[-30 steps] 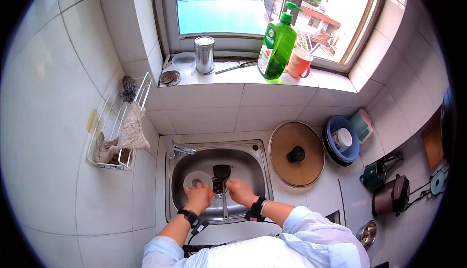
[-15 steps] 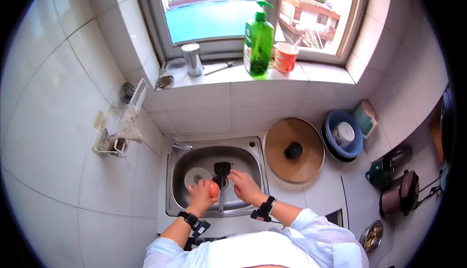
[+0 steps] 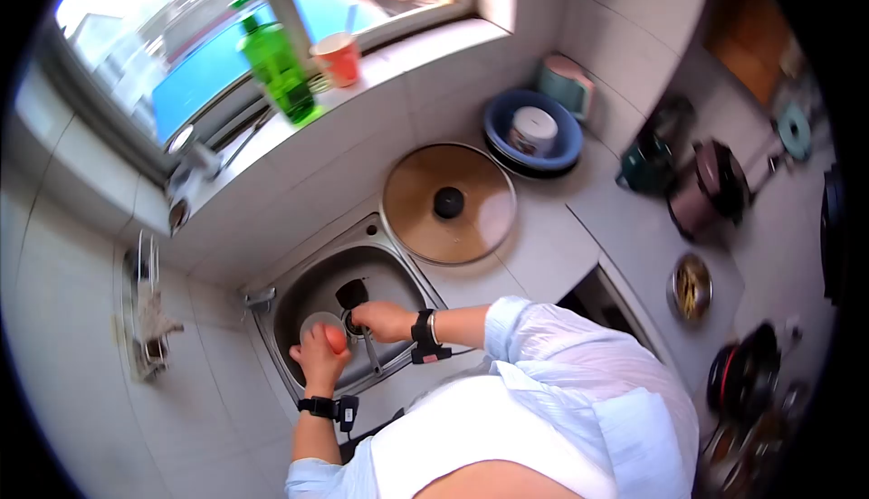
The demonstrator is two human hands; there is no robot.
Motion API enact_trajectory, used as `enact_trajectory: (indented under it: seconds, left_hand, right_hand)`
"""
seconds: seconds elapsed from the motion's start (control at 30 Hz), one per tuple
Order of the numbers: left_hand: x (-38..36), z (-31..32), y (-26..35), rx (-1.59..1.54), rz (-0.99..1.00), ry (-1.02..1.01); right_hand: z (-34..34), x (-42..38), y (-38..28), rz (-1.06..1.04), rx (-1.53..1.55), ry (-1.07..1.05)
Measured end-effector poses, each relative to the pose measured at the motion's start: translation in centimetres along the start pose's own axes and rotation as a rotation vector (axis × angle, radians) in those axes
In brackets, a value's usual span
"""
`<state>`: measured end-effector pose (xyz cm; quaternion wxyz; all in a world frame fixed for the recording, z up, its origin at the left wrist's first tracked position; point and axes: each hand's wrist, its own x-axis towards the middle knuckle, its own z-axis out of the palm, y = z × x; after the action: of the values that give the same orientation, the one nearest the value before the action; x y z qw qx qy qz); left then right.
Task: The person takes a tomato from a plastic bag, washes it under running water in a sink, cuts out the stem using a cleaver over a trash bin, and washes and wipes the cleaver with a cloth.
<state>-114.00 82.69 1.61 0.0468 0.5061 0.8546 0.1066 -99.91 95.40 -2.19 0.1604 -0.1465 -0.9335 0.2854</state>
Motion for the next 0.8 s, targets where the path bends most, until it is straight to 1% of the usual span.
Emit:
enact_trajectory:
  seconds: [0.03,0.07,0.1,0.13,0.17,0.23,0.27,0.3,0.33,0.37,0.4,0.43,0.5,0.57,0.6,0.63,0.7,0.77,0.8]
  left_hand:
    - [0.2,1.2,-1.3,0.088,-0.081,-0.201]
    - [0.3,1.9,-2.2,0.133,-0.09,-0.317]
    - [-0.4,2.3,-2.7,0.174,-0.041,-0.27]
    - [-0.6,3.8,-4.0,0.042,0.032,-0.137]
    - [-0.6,3.4,-3.5,-0.064,0.033,-0.103]
    - [-0.7,3.8,-3.3,-0.12,0.045,-0.006]
    - [-0.1,4.6,-3.7,-0.094,0.024,-0.115]
    - [0.6,5.8,-4.5,-0.063,0.003,-0.22]
    - [1.6,8.3,-6.6,-0.163,-0.009,-0.282]
    - [2.4,10.0,-8.1,-0.355,-0.049,-0.323]
    - [2.8,11.8,-9.1,-0.635,-0.144,-0.322]
    - [3.0,13.2,-9.8,-0.91,-0.249,-0.329]
    - [4.1,13.6,-10.4,-1.376,-0.473,-0.466]
    - [3.6,9.5,-6.3,-1.44,-0.895,-0.444]
    - [3.3,8.4,-4.5,-1.429,-0.906,-0.412]
    - [3.2,7.8,-2.7,-1.408,-0.844,-0.404]
    - [2.3,7.0,1.5,-1.371,-0.666,-0.374]
    - [0.6,6.4,6.4,-1.354,-0.522,-0.358]
    - [-0.6,6.4,9.0,-1.352,-0.461,-0.353]
  right_hand:
    - [1.3,-0.6,0.5,0.122,-0.03,-0.127]
    - [2.6,-1.1,1.0,0.238,-0.075,-0.259]
    - [3.2,-1.2,1.7,0.217,-0.054,-0.275]
    - [2.9,-2.0,1.4,0.031,-0.039,-0.001]
    - [2.4,-1.8,0.6,0.001,0.086,0.124]
    - [1.1,-1.7,0.4,0.069,0.285,0.021]
    - [0.9,-2.1,0.4,0.227,0.35,-0.125]
    - [1.3,-3.4,0.5,0.279,0.343,-0.095]
    - [1.8,-4.6,0.4,0.187,0.216,0.026]
    - [1.8,-5.7,0.5,0.094,0.078,0.14]
    - [0.5,-6.7,-0.1,0.047,0.083,0.202]
    - [-0.5,-7.9,-0.2,0.066,0.028,0.177]
    - [-2.7,-11.3,-0.5,0.279,0.03,0.107]
    - [-4.2,-15.9,-0.1,0.419,0.04,0.2]
    - [-4.9,-18.5,0.0,0.504,0.074,0.241]
    - [-5.3,-21.8,0.0,0.551,0.062,0.294]
    - [-5.4,-29.4,-0.6,0.594,-0.025,0.512]
    - [-6.1,-38.1,-3.0,0.704,-0.078,0.631]
    - [-6.0,-42.5,-4.4,0.813,-0.069,0.671]
